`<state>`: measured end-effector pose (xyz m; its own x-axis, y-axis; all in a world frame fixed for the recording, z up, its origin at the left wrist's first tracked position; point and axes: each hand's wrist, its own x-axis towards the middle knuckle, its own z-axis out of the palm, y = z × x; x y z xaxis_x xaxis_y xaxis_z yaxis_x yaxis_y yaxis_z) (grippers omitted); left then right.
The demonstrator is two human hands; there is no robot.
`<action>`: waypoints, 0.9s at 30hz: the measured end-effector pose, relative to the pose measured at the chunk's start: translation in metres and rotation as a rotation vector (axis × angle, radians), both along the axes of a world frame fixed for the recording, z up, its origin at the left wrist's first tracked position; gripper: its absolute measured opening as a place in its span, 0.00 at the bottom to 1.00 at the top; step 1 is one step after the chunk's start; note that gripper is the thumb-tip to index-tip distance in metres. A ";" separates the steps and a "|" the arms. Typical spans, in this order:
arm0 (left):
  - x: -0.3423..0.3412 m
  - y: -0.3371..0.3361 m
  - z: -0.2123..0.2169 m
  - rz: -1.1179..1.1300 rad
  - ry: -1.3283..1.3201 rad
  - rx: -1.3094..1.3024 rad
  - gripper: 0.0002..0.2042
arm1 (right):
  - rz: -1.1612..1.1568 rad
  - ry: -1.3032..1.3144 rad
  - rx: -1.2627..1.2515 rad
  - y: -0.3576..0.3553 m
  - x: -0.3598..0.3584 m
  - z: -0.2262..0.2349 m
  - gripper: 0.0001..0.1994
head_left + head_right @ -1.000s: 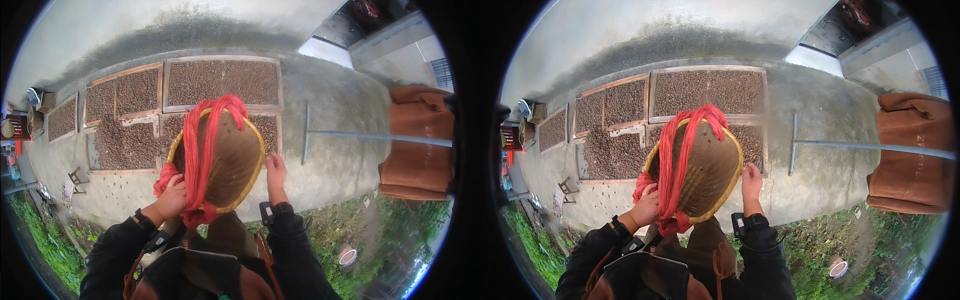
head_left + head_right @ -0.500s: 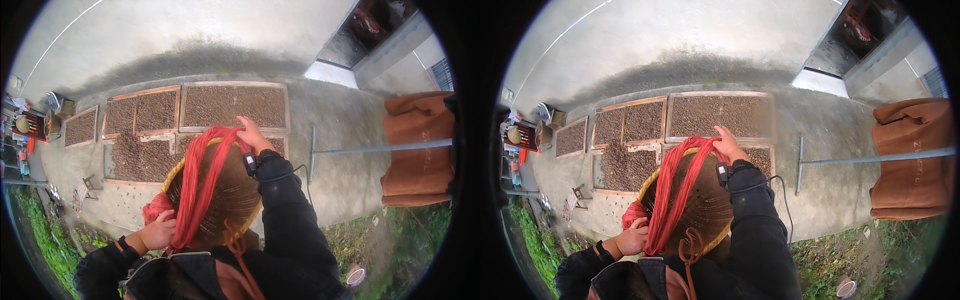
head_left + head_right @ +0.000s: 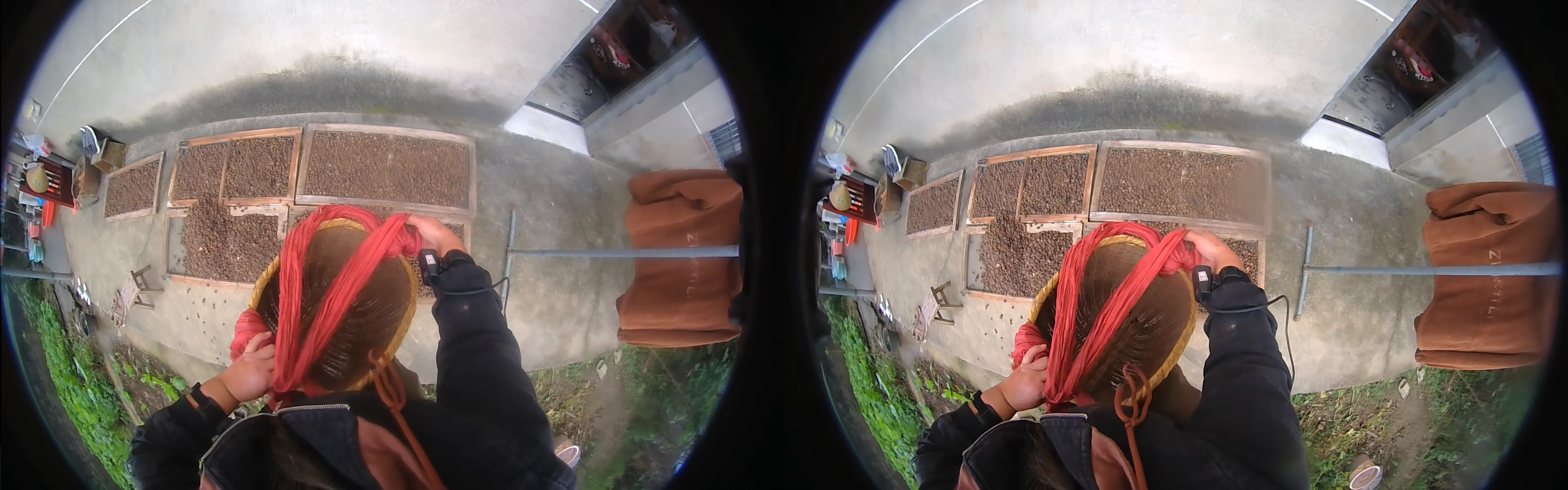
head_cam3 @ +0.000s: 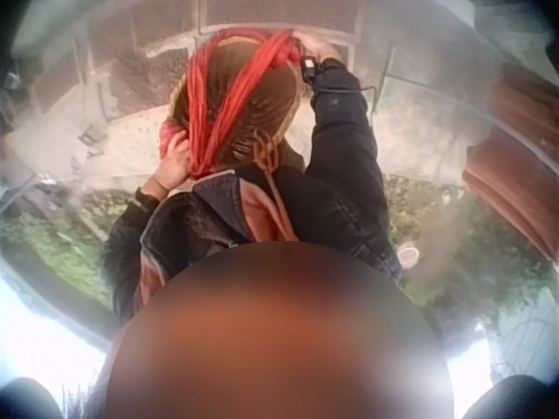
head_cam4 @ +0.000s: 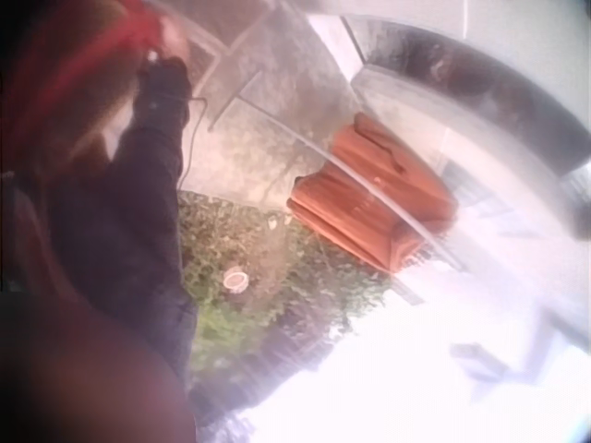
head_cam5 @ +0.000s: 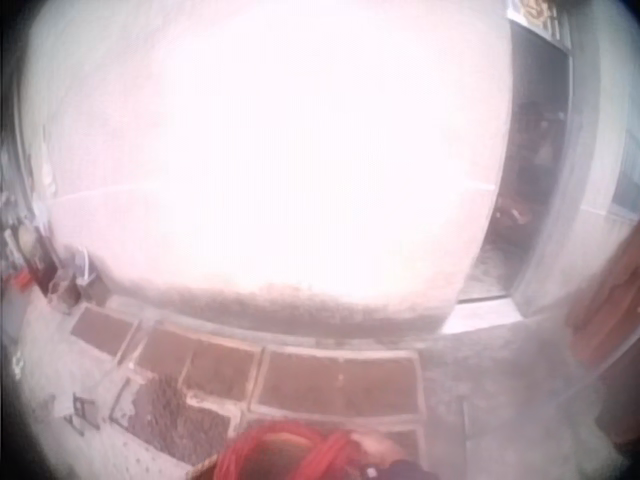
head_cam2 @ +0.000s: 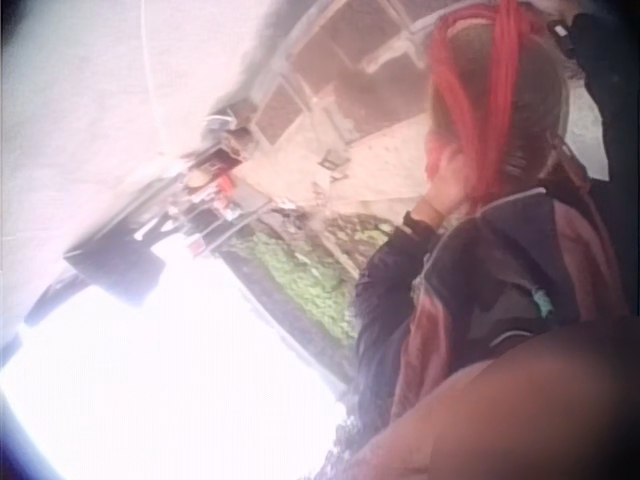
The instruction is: The person removes a red cloth from a woven basket and sets it aside. They then spread and level coffee beans on wooden trays using both hands, picking up stray beans from the floor and returning them to the trays.
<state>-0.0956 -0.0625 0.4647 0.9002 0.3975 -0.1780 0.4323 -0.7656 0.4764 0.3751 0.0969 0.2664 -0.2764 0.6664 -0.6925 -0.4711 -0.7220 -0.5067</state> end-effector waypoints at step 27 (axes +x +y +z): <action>-0.012 -0.010 0.010 0.243 -0.096 0.112 0.17 | 0.031 0.207 0.066 -0.056 -0.020 -0.047 0.22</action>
